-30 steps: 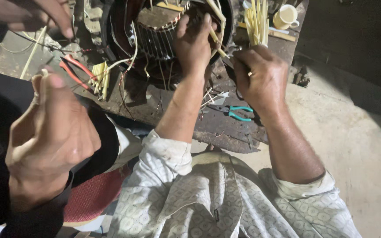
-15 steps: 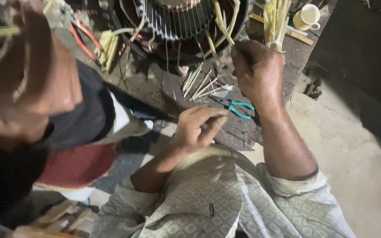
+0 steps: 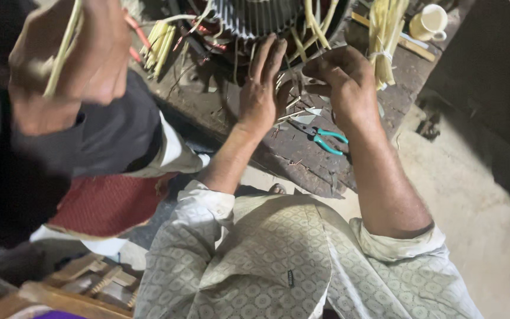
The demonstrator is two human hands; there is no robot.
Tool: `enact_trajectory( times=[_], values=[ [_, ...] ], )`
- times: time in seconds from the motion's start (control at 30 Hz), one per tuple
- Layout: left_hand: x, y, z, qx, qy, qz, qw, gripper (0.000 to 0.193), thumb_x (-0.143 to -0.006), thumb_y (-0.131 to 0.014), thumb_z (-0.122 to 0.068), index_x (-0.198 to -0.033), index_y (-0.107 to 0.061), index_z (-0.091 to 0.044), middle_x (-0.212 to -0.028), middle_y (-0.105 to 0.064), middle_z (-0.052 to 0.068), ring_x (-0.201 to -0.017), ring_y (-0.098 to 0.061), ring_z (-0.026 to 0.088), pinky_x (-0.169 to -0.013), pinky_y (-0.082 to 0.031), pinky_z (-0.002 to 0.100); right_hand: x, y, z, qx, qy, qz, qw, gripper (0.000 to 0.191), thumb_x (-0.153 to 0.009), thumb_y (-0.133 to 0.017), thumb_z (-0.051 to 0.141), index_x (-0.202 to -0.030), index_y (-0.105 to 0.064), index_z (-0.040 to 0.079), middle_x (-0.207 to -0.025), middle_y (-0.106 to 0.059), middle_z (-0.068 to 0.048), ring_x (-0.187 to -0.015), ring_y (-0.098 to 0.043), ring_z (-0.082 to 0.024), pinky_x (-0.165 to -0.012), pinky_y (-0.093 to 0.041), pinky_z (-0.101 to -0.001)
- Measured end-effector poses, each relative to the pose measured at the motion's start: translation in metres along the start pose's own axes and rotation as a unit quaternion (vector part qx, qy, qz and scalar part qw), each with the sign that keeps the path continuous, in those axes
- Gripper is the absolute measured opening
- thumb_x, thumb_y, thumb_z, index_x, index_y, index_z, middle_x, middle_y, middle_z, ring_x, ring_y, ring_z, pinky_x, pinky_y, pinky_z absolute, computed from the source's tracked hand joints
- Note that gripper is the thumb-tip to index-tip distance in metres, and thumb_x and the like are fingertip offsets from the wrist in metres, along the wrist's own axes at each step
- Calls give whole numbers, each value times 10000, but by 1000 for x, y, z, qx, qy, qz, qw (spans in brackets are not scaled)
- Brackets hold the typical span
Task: The person works on a stator assembly, inserting and adjusting insulated wires into slots while using pliers and a hammer. A second person assists by holding and positioning wires. The work continues with repeated insertion and trimming of wire ends.
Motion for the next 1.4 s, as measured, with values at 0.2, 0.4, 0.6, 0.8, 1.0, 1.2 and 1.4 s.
enact_trajectory(
  times=[0.2, 0.4, 0.6, 0.8, 1.0, 1.2, 1.4],
  values=[
    [-20, 12, 24, 119, -104, -105, 982, 337, -1051, -705, -113, -1374, -639, -184, -1440, -640, 54, -1270, -702, 250, -1094, -607, 368, -9, 6, -11, 37, -32, -49, 998, 132, -998, -562, 56, -1100, -615, -8, -1042, -755, -103, -971, -766, -201, -845, -657, -337],
    [-1, 11, -15, 89, -104, -132, 982, 530, -1049, -705, -274, -1508, -472, -147, -1573, -499, 112, -1419, -543, 319, -1213, -486, 425, -1, -18, -21, 92, 48, -47, 993, 86, -1074, -629, 12, -1135, -629, -49, -1042, -710, -147, -947, -684, -198, -846, -582, -332],
    [32, 32, -29, 153, -116, -39, 981, 768, -1057, -611, -106, -1678, -159, -121, -1704, -288, 206, -1559, -382, 419, -1320, -370, 497, 2, -13, -10, 94, 17, -97, 991, 116, -1068, -617, 60, -1134, -623, -36, -1048, -742, -115, -984, -740, -172, -817, -622, -313],
    [-14, 48, 7, 45, -179, 71, 980, 607, -906, -548, 145, -1470, -550, -79, -1620, -449, 146, -1477, -511, 348, -1184, -465, 384, 1, -29, -8, 62, 12, -66, 996, 198, -1068, -606, 68, -1223, -618, -54, -1035, -732, -109, -942, -734, -186, -787, -632, -320],
    [-55, 40, 6, 24, -294, 36, 955, 269, -983, -697, -24, -1231, -733, -119, -1311, -698, 81, -1294, -629, 280, -1078, -586, 360, 0, -30, -13, 108, 31, -63, 992, 259, -1055, -589, 50, -1282, -622, -69, -1063, -749, -105, -950, -736, -163, -794, -631, -294],
    [-79, 25, 6, 305, -143, 110, 935, 112, -984, -769, -58, -1088, -731, -76, -1025, -799, 61, -935, -777, 156, -845, -632, 285, -4, -24, -7, 152, 33, -65, 986, 254, -1041, -640, 55, -1260, -665, -72, -1026, -746, -95, -877, -673, -122, -758, -570, -256],
    [-100, 5, 13, 401, -113, 188, 890, 142, -998, -719, -30, -1131, -766, -47, -1090, -793, 98, -960, -774, 138, -859, -650, 272, -3, -23, 9, 127, 4, -90, 988, 226, -1056, -641, 86, -1217, -678, -69, -911, -715, -82, -732, -634, -99, -641, -532, -255]
  ],
)
Point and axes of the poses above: each hand's wrist, its own x-axis away from the middle knuckle, its own y-axis out of the back of the hand, z = x × y, the point moved 3 cm from there along -x, towards the middle knuckle
